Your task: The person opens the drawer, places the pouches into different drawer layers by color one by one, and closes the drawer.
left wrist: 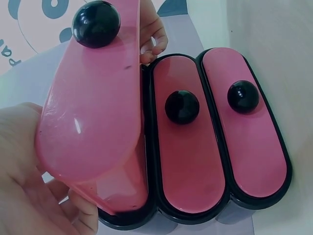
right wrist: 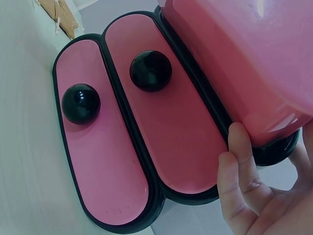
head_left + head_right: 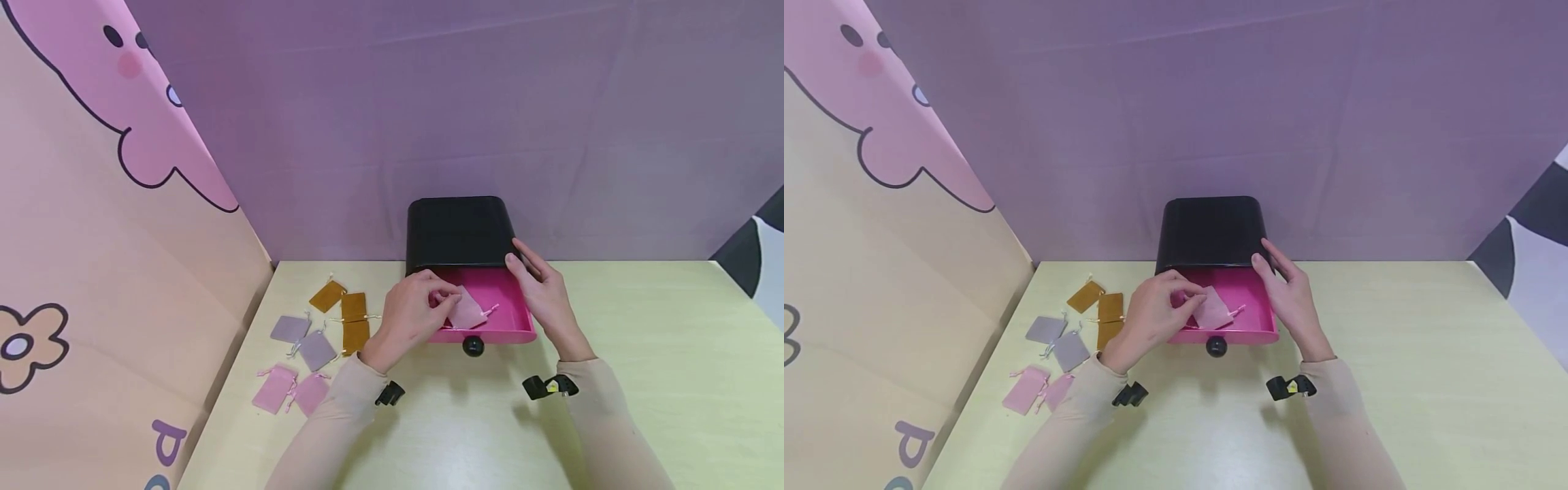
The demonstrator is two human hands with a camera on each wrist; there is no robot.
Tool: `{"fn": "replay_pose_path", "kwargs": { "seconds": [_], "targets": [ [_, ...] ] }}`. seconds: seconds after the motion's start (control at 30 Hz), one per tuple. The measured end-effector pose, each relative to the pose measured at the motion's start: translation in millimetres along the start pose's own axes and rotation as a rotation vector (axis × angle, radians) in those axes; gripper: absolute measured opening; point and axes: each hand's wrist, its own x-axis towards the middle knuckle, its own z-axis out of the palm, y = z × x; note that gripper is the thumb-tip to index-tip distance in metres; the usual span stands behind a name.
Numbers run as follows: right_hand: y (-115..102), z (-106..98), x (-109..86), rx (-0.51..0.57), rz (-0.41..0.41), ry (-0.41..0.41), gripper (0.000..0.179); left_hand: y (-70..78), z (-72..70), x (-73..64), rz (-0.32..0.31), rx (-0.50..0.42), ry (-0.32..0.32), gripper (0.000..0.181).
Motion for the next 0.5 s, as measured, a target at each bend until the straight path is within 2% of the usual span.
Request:
{"fn": "replay_pose_path", "kwargs": {
  "seconds": [0.5],
  "targets": [
    [0.9,-1.5,0.4,-0.002,-0.007,-0.003,0.069,-6.4,-7.6,-11.8,0.062,-0.099,0.027,0.017]
  ]
}}
